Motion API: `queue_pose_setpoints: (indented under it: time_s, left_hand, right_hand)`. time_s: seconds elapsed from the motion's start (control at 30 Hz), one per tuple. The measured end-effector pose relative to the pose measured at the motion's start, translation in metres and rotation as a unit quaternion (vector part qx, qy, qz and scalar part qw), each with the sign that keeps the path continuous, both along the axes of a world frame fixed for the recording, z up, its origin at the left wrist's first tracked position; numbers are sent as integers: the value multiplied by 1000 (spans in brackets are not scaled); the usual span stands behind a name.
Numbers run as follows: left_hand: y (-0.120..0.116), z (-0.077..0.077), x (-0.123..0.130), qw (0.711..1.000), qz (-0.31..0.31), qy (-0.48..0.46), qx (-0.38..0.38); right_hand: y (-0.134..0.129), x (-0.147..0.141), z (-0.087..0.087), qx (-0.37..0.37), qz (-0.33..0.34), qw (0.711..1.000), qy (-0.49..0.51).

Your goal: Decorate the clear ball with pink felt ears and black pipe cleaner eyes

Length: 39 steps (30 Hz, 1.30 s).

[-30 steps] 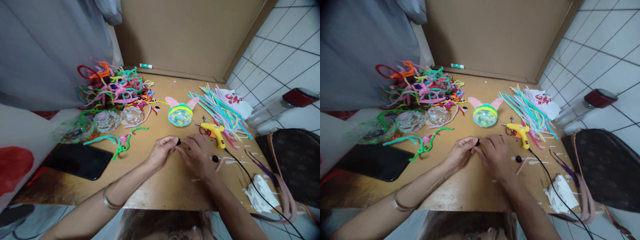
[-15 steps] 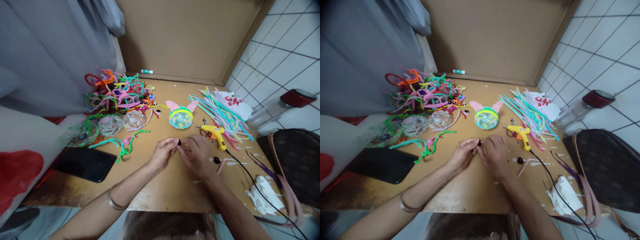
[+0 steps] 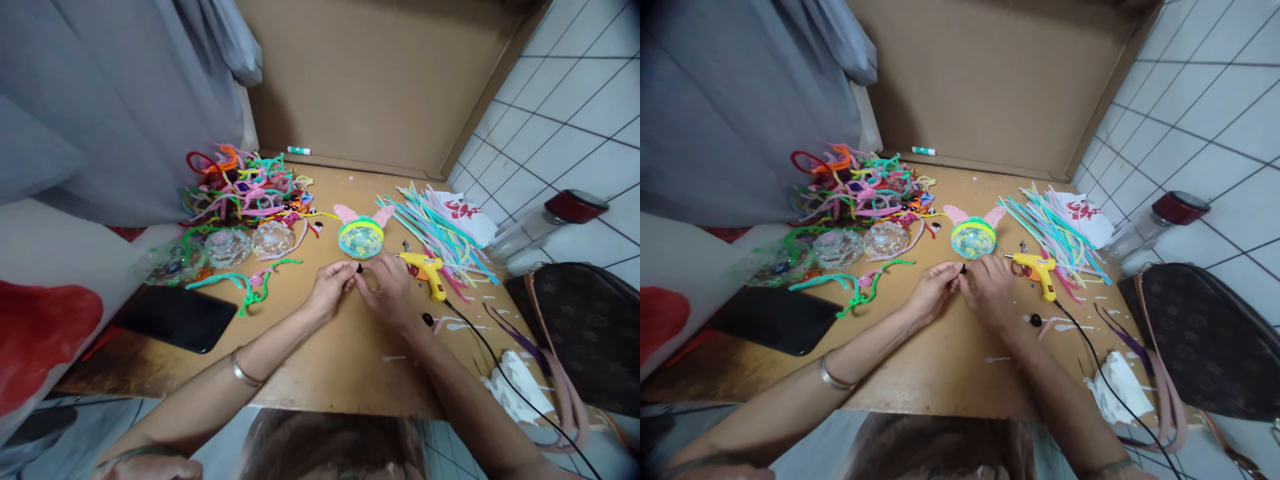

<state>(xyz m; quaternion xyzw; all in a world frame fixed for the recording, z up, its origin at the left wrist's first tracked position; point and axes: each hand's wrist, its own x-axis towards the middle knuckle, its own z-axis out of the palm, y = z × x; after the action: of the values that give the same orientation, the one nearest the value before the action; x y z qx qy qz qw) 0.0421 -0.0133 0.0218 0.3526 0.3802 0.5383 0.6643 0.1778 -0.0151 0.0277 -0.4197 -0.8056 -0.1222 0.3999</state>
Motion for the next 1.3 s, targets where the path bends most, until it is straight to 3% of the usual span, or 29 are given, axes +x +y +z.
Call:
queue_pose_setpoints:
  time_s: [0.2,0.4,0.57,0.83,1.3]
  left_hand:
    - [15,12,7,998,15,5,54]
    - [13,-4,9,999,17,9,42]
    - [10,-12,4,999,12,3,49]
    - [8,-14,1,1000,-4,-3,29]
    - [4,-13,-1,999,-12,40,25]
  right_hand:
    - [16,5,6,28,0,1000,12]
    - [15,7,-9,18,4,1000,18]
    - [13,7,-10,-12,15,999,37]
    - [8,7,-9,-54,38,996,58]
    - [6,8,-11,-33,78,993,81]
